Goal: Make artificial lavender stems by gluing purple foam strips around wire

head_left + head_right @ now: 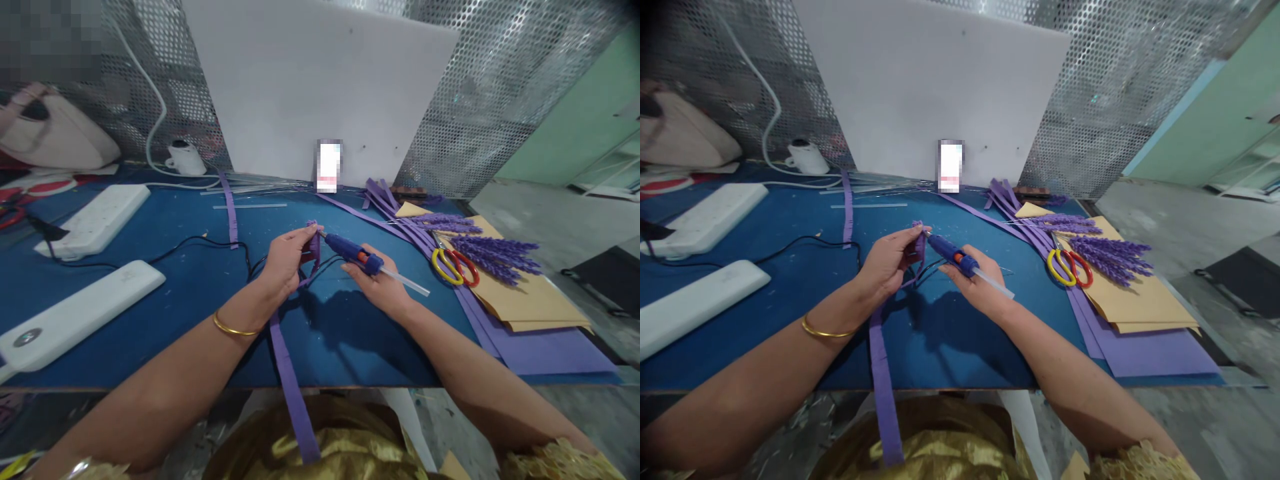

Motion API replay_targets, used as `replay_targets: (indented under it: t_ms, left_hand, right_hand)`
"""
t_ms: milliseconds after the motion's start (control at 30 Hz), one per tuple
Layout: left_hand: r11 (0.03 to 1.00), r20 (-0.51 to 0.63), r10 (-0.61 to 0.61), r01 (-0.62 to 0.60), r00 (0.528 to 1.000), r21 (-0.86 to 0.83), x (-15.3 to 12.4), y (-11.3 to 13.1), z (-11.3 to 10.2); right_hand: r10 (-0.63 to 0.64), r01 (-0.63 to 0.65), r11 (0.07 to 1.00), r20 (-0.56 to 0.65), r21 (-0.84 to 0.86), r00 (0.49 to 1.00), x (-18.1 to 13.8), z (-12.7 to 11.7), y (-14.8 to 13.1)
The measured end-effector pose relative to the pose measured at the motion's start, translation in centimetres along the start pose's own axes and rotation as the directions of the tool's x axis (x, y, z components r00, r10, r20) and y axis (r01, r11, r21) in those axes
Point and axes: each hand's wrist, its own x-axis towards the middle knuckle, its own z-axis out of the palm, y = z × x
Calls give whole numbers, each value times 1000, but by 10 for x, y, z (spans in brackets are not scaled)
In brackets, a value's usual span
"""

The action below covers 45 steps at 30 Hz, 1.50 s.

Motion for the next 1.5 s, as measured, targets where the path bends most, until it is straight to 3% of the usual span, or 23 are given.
replay_targets:
  t_ms: [1500]
  left_hand:
    - [998,-14,56,-56,998,16,2,-1,-1]
  right_hand:
    - [2,-2,1000,44,-19,999,-1,-3,-6]
